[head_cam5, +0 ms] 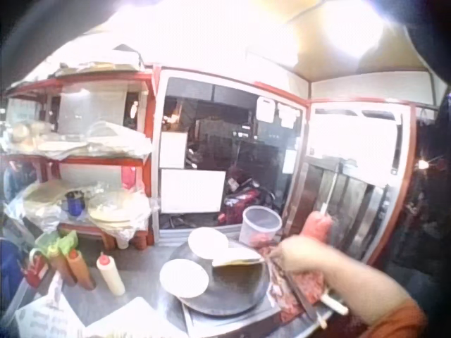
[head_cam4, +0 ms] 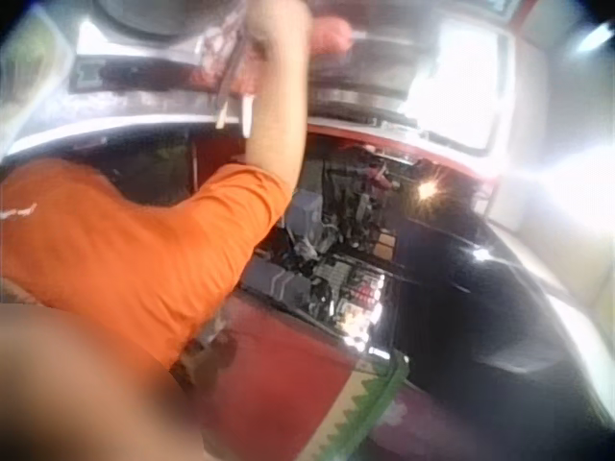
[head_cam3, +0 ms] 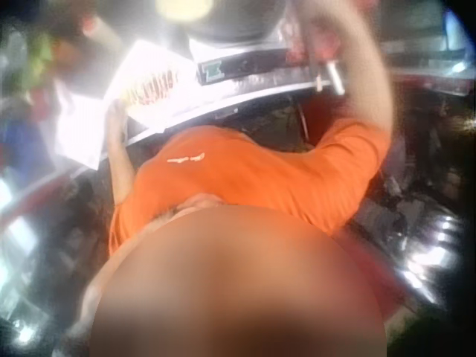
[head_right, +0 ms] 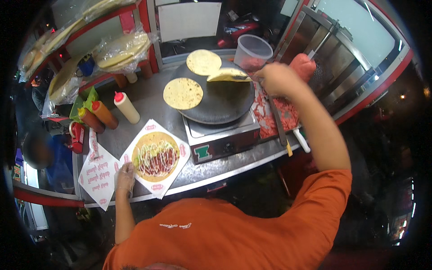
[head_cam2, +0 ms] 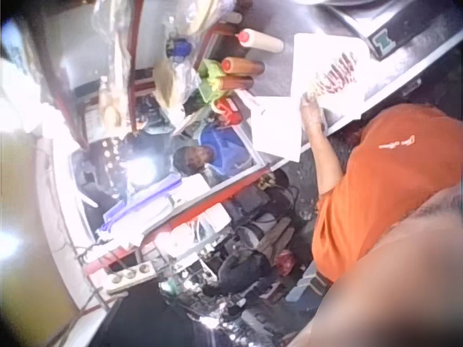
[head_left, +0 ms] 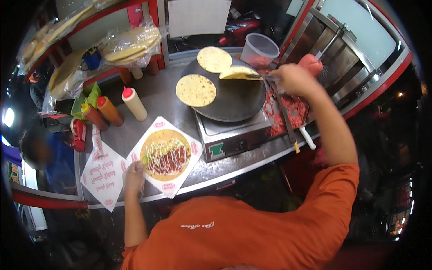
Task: The person assembles tacos at a street food stall. They place shredded lettuce and sliced meat onto tortillas, add sauces from squeeze bottles, and fold the tortillas into paper wrappers. The person also warms tortillas on a flat griddle and uses tongs to handle the meat.
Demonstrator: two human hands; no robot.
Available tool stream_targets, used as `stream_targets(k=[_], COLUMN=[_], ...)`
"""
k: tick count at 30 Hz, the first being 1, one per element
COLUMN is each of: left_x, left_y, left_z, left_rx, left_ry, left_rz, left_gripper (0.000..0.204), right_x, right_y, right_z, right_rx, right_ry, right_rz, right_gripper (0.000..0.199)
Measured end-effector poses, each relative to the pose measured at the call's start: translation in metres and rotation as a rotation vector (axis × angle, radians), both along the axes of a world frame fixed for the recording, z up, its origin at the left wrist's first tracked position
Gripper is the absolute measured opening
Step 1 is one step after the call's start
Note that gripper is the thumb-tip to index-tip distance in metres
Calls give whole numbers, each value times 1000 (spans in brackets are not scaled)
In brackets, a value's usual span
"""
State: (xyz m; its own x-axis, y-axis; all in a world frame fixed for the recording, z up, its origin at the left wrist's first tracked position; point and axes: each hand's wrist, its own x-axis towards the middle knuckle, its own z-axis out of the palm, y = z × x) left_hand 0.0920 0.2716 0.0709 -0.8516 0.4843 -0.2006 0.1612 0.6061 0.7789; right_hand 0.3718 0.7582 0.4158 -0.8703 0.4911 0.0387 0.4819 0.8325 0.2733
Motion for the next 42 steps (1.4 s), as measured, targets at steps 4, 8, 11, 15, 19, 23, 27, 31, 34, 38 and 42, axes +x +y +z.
stream_targets(k=[4,8,11,15,19,23,27,31,34,38,42], left_x=[2,6,11,13,11,10,-4,-35,-50,-58,-50], left_y=[1,3,3,1,0,-3,-4,2,5,1,4], left_z=[-7,-17,-26,-35,-36,-20,9,29,30,19,10], left_rx=[7,-62,4,183,410,359,305,118,25,97,161], left_ry=[-100,57,20,-25,-14,96,529,583,457,559,812], left_rz=[99,129,167,241,185,72,-302,-710,-839,-992,-995], left_gripper=[36,35,35,32,28,21,14,24,35,38,23], right_x=[-12,-43,-42,0,34,87,120,104,55,-56,-214], right_y=[68,104,104,66,46,76,87,33,-57,-204,-243], right_z=[121,106,46,-44,-123,-171,-218,-219,-197,-214,-258], right_rx=[-331,-370,-38,-68,-42,-225,-72,269,-169,-886,-757], right_ry=[-178,-408,-397,352,318,880,443,588,1086,746,527], right_rz=[-135,-299,-184,138,41,-176,-484,-469,-14,298,226], right_gripper=[35,23,22,42,35,38,49,55,32,30,49])
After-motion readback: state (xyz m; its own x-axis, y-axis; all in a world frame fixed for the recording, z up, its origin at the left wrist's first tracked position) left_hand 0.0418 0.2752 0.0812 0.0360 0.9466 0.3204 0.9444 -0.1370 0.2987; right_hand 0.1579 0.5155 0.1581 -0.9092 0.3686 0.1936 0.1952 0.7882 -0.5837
